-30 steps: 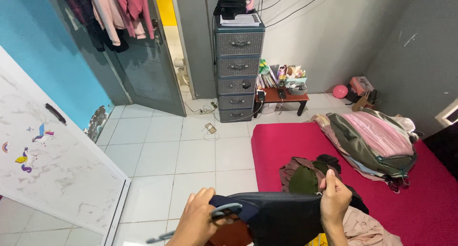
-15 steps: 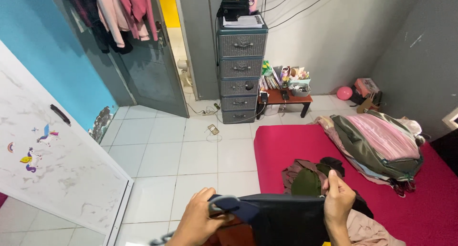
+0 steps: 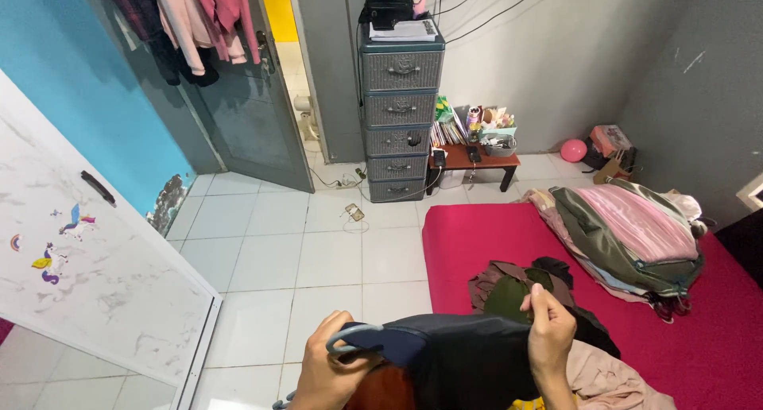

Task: The recorder takes a jacket from a bed and hangs it on a hanger inside a wardrobe.

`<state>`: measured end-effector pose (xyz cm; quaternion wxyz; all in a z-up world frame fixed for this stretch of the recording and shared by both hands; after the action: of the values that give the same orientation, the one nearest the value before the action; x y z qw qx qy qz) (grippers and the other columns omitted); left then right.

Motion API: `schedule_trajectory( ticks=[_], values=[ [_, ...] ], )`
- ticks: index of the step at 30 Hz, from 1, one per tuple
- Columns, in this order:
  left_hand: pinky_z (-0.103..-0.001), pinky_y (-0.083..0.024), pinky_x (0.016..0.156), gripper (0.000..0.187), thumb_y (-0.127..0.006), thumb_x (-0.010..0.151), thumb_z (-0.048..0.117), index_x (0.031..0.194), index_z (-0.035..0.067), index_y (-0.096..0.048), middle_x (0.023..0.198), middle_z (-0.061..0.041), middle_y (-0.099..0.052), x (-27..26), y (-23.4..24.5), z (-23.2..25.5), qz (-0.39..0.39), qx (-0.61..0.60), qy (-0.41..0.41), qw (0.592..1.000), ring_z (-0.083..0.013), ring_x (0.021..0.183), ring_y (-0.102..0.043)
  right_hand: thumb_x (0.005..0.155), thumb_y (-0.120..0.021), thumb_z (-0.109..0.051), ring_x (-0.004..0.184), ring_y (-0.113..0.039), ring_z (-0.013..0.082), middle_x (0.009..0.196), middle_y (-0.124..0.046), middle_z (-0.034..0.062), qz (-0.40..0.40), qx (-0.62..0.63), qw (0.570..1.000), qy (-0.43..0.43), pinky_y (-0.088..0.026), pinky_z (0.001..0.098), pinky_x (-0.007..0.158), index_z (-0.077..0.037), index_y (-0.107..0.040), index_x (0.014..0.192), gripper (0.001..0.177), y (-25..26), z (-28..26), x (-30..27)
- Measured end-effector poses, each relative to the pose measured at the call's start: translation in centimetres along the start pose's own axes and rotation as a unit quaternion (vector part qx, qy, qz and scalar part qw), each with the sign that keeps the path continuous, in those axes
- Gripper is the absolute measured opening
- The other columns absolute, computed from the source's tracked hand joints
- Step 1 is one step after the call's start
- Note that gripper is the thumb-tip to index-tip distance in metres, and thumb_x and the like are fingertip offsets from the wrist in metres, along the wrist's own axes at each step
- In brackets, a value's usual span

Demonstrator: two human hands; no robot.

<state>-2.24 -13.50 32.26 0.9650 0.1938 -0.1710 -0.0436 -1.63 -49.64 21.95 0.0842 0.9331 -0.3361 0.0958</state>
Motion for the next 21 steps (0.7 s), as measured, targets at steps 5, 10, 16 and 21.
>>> schedule_trajectory(
  ticks=[5,10,16,21],
  values=[
    [-0.037,-0.041,0.056,0.025,-0.086,0.063,0.007,0.066,0.001,-0.062,0.063,-0.004,-0.049,-0.6,-0.4,-0.9,-0.019,0.011,-0.012,1.000,-0.0199,0.060,-0.052,0.109,-0.051,-0.028,0.061,-0.035,0.0062,0.065,-0.041,-0.0028,-0.018,-0.035,0.999,0.005,-0.027,0.0267,0.056,-0.001,-0.061,0.074,0.046,0.3,0.5,-1.0],
    [-0.037,-0.040,0.056,0.015,-0.076,0.063,0.003,0.063,0.001,-0.061,0.061,-0.005,-0.044,-1.1,-0.5,-0.5,-0.010,0.050,-0.070,0.996,-0.0209,0.059,-0.048,0.105,-0.051,-0.024,0.073,-0.057,0.0143,0.077,-0.062,0.0042,-0.080,-0.101,0.986,0.109,-0.044,0.0285,0.070,-0.003,-0.067,0.084,0.033,-0.1,-5.2,-2.6],
    [-0.038,-0.042,0.058,0.010,-0.069,0.059,0.001,0.065,0.001,-0.061,0.063,-0.007,-0.044,-1.1,-0.8,0.7,-0.005,0.043,-0.092,0.995,-0.0229,0.060,-0.048,0.089,-0.063,-0.019,0.109,-0.064,0.0270,0.103,-0.071,0.0059,-0.173,-0.193,0.916,0.305,-0.040,0.0413,0.099,-0.010,-0.072,0.098,0.016,-2.4,-10.8,-6.0],
    [-0.038,-0.042,0.057,0.018,-0.076,0.061,0.004,0.066,-0.001,-0.059,0.065,-0.008,-0.043,-1.7,-2.0,0.3,-0.001,0.037,-0.113,0.993,-0.0234,0.062,-0.049,0.073,-0.077,-0.025,0.102,-0.063,0.0281,0.095,-0.069,0.0073,-0.231,-0.231,0.882,0.341,-0.038,0.0441,0.097,-0.011,-0.073,0.094,0.026,-3.9,-11.9,-7.7]
  ],
)
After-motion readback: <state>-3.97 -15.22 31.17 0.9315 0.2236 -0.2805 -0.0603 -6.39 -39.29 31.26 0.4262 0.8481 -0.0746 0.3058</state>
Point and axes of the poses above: each hand's wrist, its own x-axis towards the middle knuckle, its own y-axis out of the back of the hand, z = x × y, the point moved 4 cm from there along x, towards the middle knuckle
